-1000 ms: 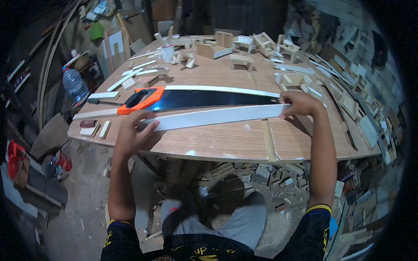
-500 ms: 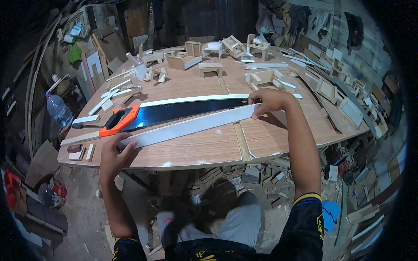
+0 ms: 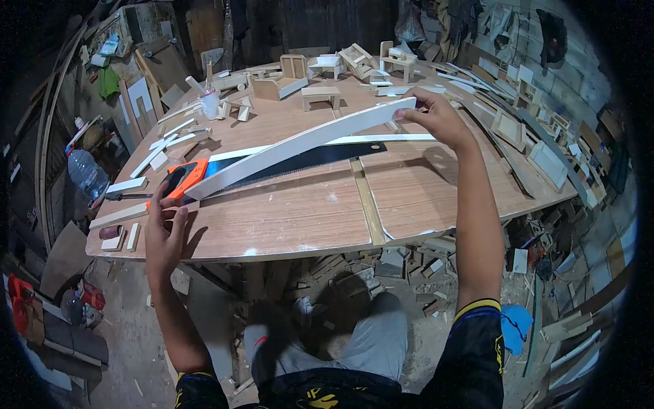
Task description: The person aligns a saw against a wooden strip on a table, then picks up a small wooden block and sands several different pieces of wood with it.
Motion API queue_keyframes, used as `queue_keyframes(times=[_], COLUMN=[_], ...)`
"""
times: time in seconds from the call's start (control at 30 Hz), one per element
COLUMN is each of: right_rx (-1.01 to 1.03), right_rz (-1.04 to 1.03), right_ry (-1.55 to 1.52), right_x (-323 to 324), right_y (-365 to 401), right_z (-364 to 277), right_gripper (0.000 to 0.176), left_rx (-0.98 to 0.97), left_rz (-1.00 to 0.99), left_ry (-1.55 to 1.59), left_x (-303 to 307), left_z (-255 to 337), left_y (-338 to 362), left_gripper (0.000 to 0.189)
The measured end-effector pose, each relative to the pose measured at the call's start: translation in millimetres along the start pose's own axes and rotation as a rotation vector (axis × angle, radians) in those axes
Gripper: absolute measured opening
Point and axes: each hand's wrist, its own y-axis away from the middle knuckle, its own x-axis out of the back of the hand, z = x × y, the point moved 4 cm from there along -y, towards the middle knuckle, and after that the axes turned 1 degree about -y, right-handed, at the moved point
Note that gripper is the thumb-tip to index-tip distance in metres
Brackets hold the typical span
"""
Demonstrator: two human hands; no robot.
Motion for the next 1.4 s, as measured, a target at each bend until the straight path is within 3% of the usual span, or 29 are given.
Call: queue_keyframes(times=[0.1, 0.17, 0.23, 0.3, 0.5, 0.6, 0.7, 0.73, 0.83, 0.9, 0.97, 1.0, 1.03, 1.1, 1.13, 1.17, 1.2, 1.3, 1.37, 1.4], right_rx=[-0.049, -0.055, -0.058, -0.159, -0.288, -0.377, -0.477, -0.493, -0.616, -0.451, -0.397, -0.364, -0.378, -0.523, -0.422, -0.530, -0.528, -0.764, -0.803, -0.824], right_rz=[-0.005, 0.002, 0.006, 0.134, 0.198, 0.172, 0.238, 0.247, 0.327, 0.393, 0.492, 0.410, 0.487, 0.483, 0.604, 0.350, 0.484, 0.188, 0.024, -0.114], right_ry=[-0.114, -0.180, -0.243, -0.374, -0.275, -0.234, -0.221, -0.419, -0.425, -0.513, -0.331, 0.186, 0.336, 0.251, 0.246, 0.226, -0.254, -0.350, -0.498, -0.532], right_x=[-5.5, -4.2, -2.5, -0.7, -24.9, -46.7, -66.1, -70.0, -67.4, -68.2, -65.7, -59.5, -62.2, -55.3, -63.2, -76.9, -89.8, -81.3, -82.3, -70.9], right_y=[-0.3, 0.0, -1.9, -3.5, -10.1, -7.8, -1.6, -3.4, -4.8, -4.5, 3.5, 16.3, 34.6, 58.7, 78.0, 115.1, 140.5, 205.2, 268.9, 283.8], right_z=[0.5, 5.7, 9.9, 18.5, 27.5, 27.6, 8.4, 18.8, 16.7, 41.9, 32.0, 28.8, 13.3, -71.8, -102.7, -106.1, -128.7, -212.6, -229.2, -239.5], right_gripper=[0.024, 0.026, 0.028, 0.029, 0.029, 0.031, 0.029, 0.032, 0.046, 0.049, 0.050, 0.052, 0.046, 0.023, 0.015, 0.012, 0.015, 0.015, 0.019, 0.020], left_rx=[0.007, 0.091, -0.021, -0.023, -0.049, -0.010, -0.049, -0.003, -0.020, -0.037, -0.065, -0.062, -0.061, -0.106, -0.113, -0.121, -0.092, 0.120, 0.396, 0.365], left_rz=[-0.100, -0.103, -0.065, -0.067, -0.153, -0.074, -0.169, -0.201, -0.219, -0.221, -0.225, -0.220, -0.215, -0.179, -0.165, -0.164, -0.158, -0.257, -0.549, -0.582], left_ry=[-0.169, -0.113, -0.102, -0.124, -0.156, -0.218, -0.327, -0.345, -0.360, -0.340, -0.311, -0.319, -0.332, -0.350, -0.386, -0.420, -0.445, -0.435, -0.184, -0.105], left_x=[0.0, -1.8, -2.6, -3.5, -7.0, -9.6, -13.7, -14.0, -13.0, -10.7, -8.6, -8.1, -6.5, -7.3, -9.9, -10.6, -10.8, -17.5, -14.9, -8.3], left_z=[-3.1, -3.0, -5.4, -5.4, 0.7, 5.7, -6.5, -4.6, 7.9, 4.3, 7.1, 3.7, -0.6, 1.0, 3.9, 11.8, 26.3, 46.4, 88.0, 117.9], left_y=[-1.6, -0.8, -1.9, -2.4, -3.1, 1.3, -2.5, -3.9, -8.0, -10.0, -15.7, -13.3, -9.5, -8.0, -8.3, -7.7, -8.1, 17.2, 41.2, 53.8], left_gripper=[0.042, 0.036, 0.032, 0.029, 0.022, 0.015, 0.013, 0.014, 0.014, 0.013, 0.012, 0.010, 0.009, 0.009, 0.010, 0.010, 0.010, 0.012, 0.013, 0.015])
